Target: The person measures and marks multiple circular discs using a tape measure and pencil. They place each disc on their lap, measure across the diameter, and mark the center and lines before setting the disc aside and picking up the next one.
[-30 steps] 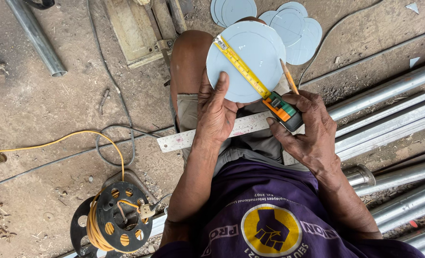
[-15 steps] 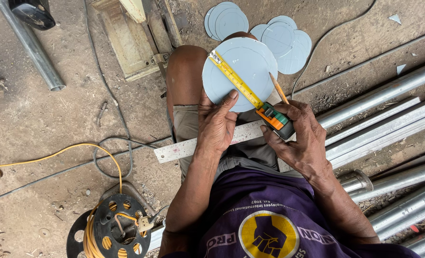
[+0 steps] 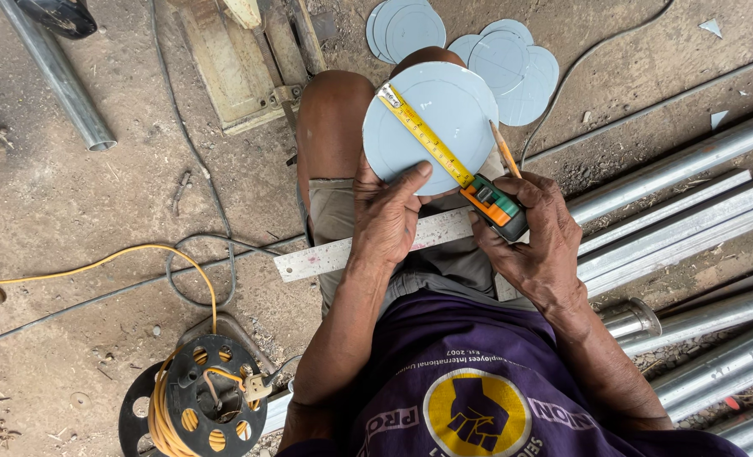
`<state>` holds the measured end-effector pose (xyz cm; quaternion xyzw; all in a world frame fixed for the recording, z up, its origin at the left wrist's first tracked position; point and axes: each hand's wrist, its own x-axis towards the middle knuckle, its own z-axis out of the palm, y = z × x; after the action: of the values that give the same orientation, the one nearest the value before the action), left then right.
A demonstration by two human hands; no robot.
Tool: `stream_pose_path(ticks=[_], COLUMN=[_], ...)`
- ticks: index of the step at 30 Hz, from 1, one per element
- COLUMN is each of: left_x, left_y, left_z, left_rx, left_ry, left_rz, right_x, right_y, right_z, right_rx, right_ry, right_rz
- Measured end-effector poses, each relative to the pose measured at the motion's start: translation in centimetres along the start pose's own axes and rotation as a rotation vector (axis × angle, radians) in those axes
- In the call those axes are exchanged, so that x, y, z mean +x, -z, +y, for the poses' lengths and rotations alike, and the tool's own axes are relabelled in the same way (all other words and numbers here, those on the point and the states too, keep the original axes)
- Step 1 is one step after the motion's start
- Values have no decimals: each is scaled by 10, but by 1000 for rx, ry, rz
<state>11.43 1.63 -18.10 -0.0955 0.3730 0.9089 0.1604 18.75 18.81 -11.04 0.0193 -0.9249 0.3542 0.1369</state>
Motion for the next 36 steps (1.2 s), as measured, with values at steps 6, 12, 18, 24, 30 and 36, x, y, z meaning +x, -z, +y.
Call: stream_pose_path(ticks=[6,12,18,24,30,36], left_x=[-2,-4,-5,-8,-13,-12], left_y=[4,3,-2,-15,-18,-24], left_z=[-8,-13,-16,-14,-9,-11], left_rx=[46,42,9,-93,-57,-37], left_ry=[-26,-35,-34,-48,-28,-30], left_rz=[3,30,44,44,57,103], right_x=[-2,-3,-2,-6,-12,-15], right_y=[-1,-1,-3,-5,-11,-13], right_z=[3,5,6,13,21,23], right_rx=[4,-2,2,60,29,-9], right_ry=[-10,6,6,27,79,84], right_rz=[-4,1,8,10,78,72])
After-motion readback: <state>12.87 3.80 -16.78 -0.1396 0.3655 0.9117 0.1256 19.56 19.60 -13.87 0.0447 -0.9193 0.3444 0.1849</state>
